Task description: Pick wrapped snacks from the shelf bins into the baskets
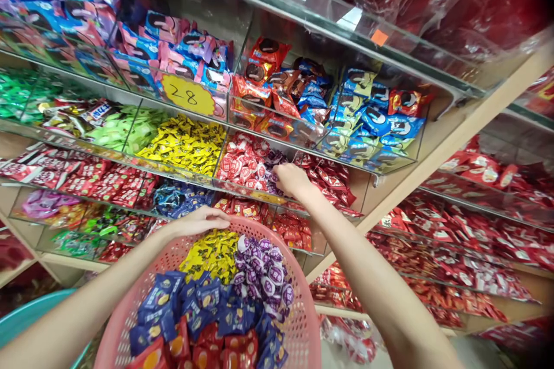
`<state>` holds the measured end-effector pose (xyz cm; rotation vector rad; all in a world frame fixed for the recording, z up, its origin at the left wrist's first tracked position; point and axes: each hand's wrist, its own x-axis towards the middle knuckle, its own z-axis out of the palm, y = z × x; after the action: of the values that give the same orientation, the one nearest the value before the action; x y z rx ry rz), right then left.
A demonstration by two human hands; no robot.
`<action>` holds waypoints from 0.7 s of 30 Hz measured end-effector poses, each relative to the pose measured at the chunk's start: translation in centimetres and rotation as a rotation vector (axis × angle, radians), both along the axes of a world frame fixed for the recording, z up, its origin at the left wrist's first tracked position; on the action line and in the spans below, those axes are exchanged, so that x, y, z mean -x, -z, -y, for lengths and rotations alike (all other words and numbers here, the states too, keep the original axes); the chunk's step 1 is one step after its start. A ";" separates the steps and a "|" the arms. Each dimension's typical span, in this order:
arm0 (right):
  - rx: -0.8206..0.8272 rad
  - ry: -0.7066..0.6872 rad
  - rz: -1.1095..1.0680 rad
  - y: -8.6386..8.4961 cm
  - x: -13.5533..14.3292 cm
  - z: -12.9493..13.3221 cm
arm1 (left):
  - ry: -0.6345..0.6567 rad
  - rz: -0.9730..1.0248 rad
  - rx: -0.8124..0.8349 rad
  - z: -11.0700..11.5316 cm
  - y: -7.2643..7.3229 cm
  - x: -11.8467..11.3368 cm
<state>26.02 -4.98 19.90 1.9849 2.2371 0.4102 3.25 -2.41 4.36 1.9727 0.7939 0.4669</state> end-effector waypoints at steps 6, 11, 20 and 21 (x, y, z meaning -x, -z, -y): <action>-0.103 -0.100 -0.055 -1.0 -0.7 6.5 | 0.016 -0.001 -0.037 -0.1 0.1 -0.2; 0.132 -0.338 -0.594 4.3 -2.2 10.6 | 0.009 -0.042 -0.061 0.0 0.0 -0.3; 0.110 -0.114 -0.718 17.4 -3.7 6.4 | 0.011 -0.022 -0.067 0.0 0.3 0.0; 0.089 -0.103 -0.712 17.9 -3.6 6.1 | 0.012 -0.019 -0.067 0.1 0.3 0.0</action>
<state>29.60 -11.09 1.99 2.2096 2.6751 -0.4657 3.30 -2.46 4.09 2.0455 0.7866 0.4736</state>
